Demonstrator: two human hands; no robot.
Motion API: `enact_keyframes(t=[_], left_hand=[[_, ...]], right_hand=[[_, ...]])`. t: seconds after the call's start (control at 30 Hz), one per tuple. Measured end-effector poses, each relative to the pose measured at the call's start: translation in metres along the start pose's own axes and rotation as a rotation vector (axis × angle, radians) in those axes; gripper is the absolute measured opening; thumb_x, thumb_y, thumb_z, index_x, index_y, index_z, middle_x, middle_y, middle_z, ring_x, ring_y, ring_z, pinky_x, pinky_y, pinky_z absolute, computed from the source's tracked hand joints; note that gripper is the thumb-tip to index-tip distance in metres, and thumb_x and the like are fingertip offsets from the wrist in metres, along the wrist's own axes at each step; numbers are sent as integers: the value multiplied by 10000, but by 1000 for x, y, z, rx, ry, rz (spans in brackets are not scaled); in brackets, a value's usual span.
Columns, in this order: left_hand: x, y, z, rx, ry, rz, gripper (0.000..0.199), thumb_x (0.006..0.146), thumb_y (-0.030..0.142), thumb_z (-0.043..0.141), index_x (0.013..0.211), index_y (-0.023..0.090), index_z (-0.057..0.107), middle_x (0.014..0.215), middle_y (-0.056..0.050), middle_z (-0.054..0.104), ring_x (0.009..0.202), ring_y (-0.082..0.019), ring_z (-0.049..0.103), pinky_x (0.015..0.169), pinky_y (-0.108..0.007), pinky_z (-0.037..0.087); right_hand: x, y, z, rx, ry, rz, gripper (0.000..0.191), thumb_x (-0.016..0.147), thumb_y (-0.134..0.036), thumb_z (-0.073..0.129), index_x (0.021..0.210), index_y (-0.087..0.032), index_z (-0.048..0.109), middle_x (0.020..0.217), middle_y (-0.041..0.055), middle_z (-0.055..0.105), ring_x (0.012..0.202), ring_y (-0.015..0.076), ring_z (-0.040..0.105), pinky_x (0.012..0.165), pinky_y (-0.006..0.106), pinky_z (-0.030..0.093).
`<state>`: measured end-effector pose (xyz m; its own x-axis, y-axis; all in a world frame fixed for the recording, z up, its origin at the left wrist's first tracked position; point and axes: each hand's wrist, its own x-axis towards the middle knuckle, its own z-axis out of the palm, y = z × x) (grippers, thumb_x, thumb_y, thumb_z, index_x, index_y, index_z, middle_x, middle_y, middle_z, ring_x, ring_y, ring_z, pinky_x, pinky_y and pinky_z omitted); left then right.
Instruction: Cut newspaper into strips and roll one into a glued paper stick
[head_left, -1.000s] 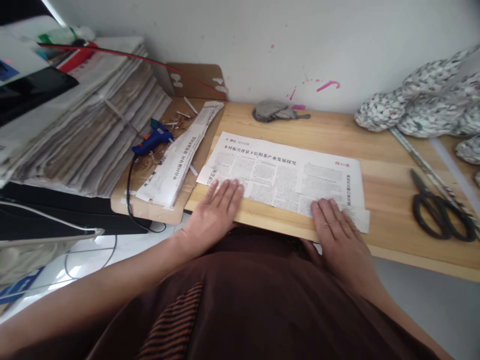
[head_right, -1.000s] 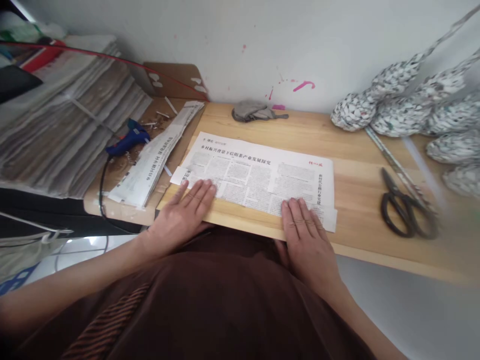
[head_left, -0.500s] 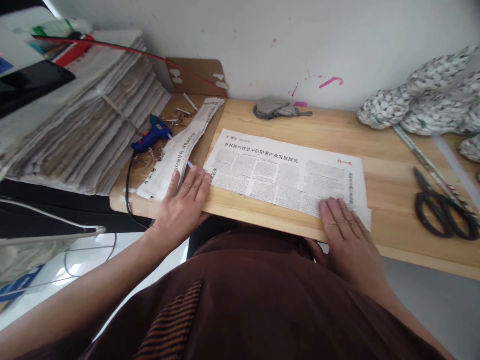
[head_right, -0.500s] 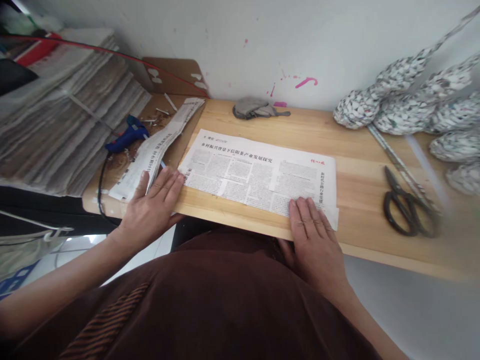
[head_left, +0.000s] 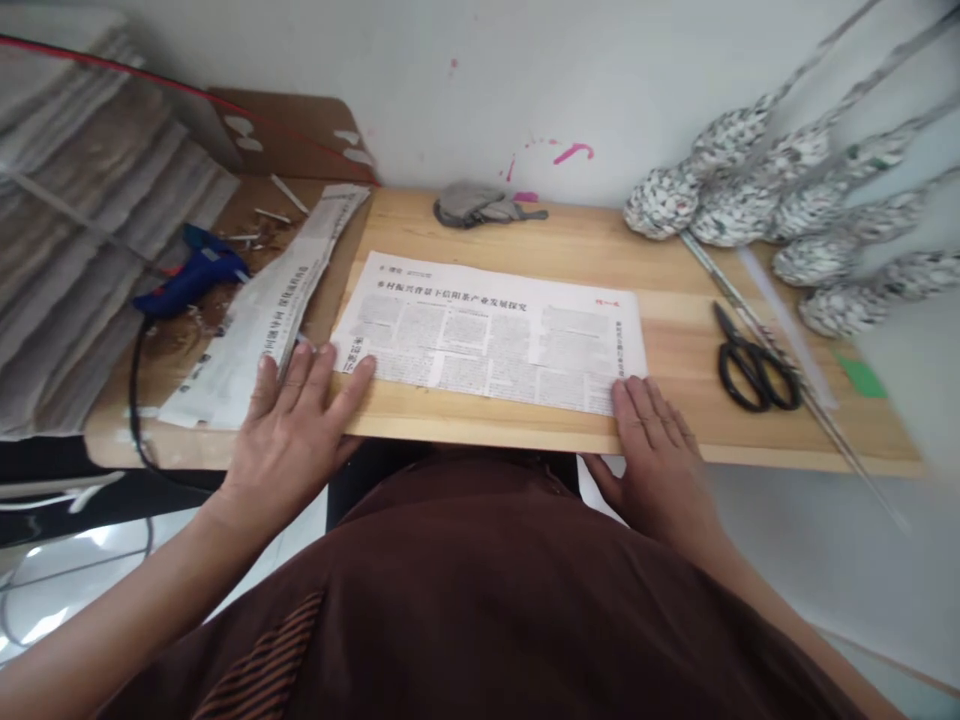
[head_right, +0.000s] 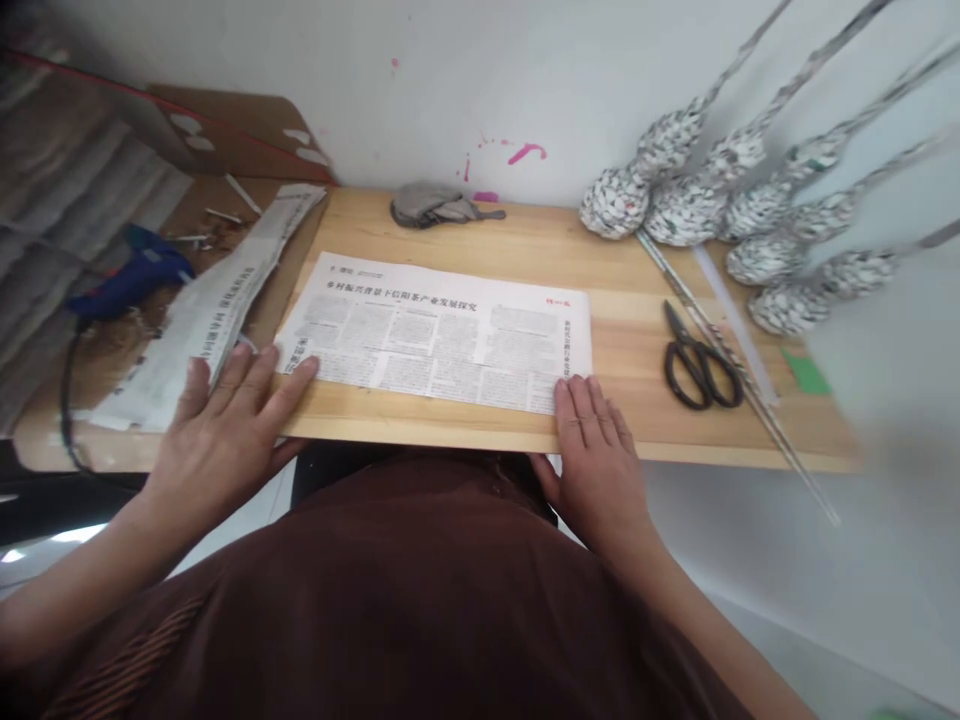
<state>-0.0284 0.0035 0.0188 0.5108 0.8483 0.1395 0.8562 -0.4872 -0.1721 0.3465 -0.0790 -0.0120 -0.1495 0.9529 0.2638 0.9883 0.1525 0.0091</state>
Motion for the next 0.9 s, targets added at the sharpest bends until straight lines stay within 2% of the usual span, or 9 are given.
enact_keyframes(t=[0.13, 0.23, 0.33, 0.4, 0.53, 0.67, 0.73, 0.8, 0.9], left_hand=[[1, 3, 0, -25, 13, 6, 638, 950, 262, 500, 1532, 129, 275, 1573, -242, 320, 1497, -360, 148, 1172, -599, 201], [2, 3, 6, -98, 36, 54, 721, 947, 255, 490, 1568, 114, 153, 1580, -223, 319, 1501, -317, 177, 1192, -532, 218], [3, 5, 10, -116, 41, 63, 791, 944, 263, 499, 1579, 93, 59, 1580, -252, 297, 1490, -329, 216, 1189, -517, 244], [3, 8, 10, -105, 31, 49, 815, 941, 278, 520, 1587, 143, 42, 1598, -244, 253, 1485, -352, 214, 1181, -540, 252], [6, 14, 5, -102, 29, 47, 875, 887, 253, 619, 1579, 350, 92, 1651, -163, 43, 1471, -416, 184, 1155, -588, 285], [7, 18, 2, -119, 51, 51, 938, 854, 254, 665, 1567, 412, 77, 1654, -139, -16, 1466, -442, 163, 1141, -617, 290], [8, 20, 3, -123, 40, 60, 908, 882, 277, 633, 1575, 379, 56, 1655, -156, 17, 1475, -424, 151, 1151, -611, 273], [10, 24, 6, -138, 49, 99, 897, 909, 288, 595, 1588, 287, 8, 1636, -202, 151, 1483, -390, 175, 1165, -590, 260], [15, 29, 10, -181, 85, 181, 936, 923, 288, 572, 1578, 162, -85, 1579, -250, 301, 1485, -344, 222, 1177, -550, 269]], right_hand=[[-2, 1, -3, -13, -22, 46, 820, 920, -360, 566, 1572, -62, 167, 1571, 222, 339, 1484, 335, 253, 1179, 519, 256], [-4, 2, -5, -13, -37, 85, 831, 925, -383, 563, 1578, -77, 148, 1577, 217, 328, 1489, 335, 236, 1179, 529, 252], [-5, 4, -7, -8, -43, 112, 848, 924, -398, 563, 1581, -74, 134, 1574, 220, 330, 1496, 348, 205, 1170, 549, 257], [-6, 5, -8, -4, -41, 123, 854, 927, -407, 557, 1582, -72, 124, 1570, 223, 336, 1497, 358, 195, 1164, 563, 261], [-6, 5, -9, 9, -48, 137, 889, 928, -429, 554, 1590, -84, 70, 1572, 229, 327, 1496, 372, 186, 1159, 587, 258], [-8, 3, -11, -5, -79, 167, 955, 916, -494, 560, 1584, -56, 37, 1578, 251, 297, 1503, 377, 148, 1173, 579, 242], [-8, 2, -14, -11, -92, 185, 1029, 890, -569, 568, 1574, -19, 32, 1582, 280, 261, 1506, 391, 112, 1179, 583, 228], [-6, 0, -19, -2, -92, 175, 1104, 856, -638, 573, 1567, 5, 26, 1589, 302, 216, 1509, 401, 73, 1185, 589, 208], [10, -11, -27, 60, -88, 71, 1134, 829, -726, 525, 1572, -26, 33, 1602, 281, 203, 1516, 384, 50, 1198, 586, 171]])
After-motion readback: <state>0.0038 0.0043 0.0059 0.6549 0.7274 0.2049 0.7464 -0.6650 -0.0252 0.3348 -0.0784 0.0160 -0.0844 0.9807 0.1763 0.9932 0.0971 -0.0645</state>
